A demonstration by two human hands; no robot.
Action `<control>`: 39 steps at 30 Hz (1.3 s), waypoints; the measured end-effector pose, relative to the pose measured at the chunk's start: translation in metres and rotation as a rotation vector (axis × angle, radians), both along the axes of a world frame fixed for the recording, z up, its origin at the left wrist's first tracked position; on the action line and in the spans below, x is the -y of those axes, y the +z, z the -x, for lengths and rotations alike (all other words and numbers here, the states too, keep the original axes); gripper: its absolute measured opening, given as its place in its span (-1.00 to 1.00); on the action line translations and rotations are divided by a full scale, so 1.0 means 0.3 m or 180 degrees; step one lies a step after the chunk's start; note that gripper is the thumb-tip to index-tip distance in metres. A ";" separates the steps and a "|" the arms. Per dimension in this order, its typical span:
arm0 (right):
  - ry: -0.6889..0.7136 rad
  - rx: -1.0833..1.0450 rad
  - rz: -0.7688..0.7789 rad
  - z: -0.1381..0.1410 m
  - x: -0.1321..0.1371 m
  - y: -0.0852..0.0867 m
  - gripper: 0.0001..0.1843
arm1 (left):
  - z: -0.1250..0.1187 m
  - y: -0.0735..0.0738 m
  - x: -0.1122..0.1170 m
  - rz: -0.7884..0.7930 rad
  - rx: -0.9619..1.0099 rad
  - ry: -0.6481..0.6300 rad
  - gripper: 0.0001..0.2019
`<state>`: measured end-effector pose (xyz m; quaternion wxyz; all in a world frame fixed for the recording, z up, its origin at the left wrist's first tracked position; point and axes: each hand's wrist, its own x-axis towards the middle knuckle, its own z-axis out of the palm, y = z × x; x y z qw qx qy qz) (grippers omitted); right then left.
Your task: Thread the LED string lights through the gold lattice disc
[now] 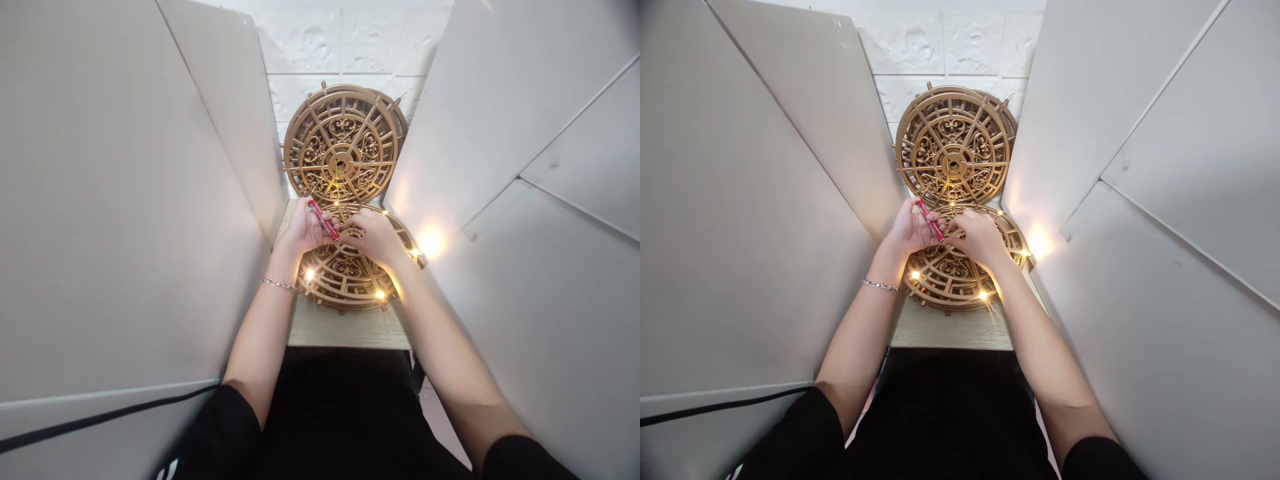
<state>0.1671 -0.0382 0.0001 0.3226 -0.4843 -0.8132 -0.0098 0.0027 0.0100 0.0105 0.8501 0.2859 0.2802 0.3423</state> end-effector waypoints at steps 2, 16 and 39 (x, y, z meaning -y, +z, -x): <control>-0.0041 0.0026 -0.0026 0.001 0.003 0.003 -0.80 | 0.002 0.000 -0.002 -0.0032 -0.0033 -0.0004 -0.56; 0.0033 -0.0302 0.0032 0.000 0.010 0.019 -0.80 | 0.013 0.004 -0.008 -0.0160 0.0094 0.0068 -0.53; -0.0094 -0.0113 0.0058 0.004 0.003 0.023 -0.69 | -0.008 -0.014 -0.016 -0.0122 0.0225 0.0274 -0.54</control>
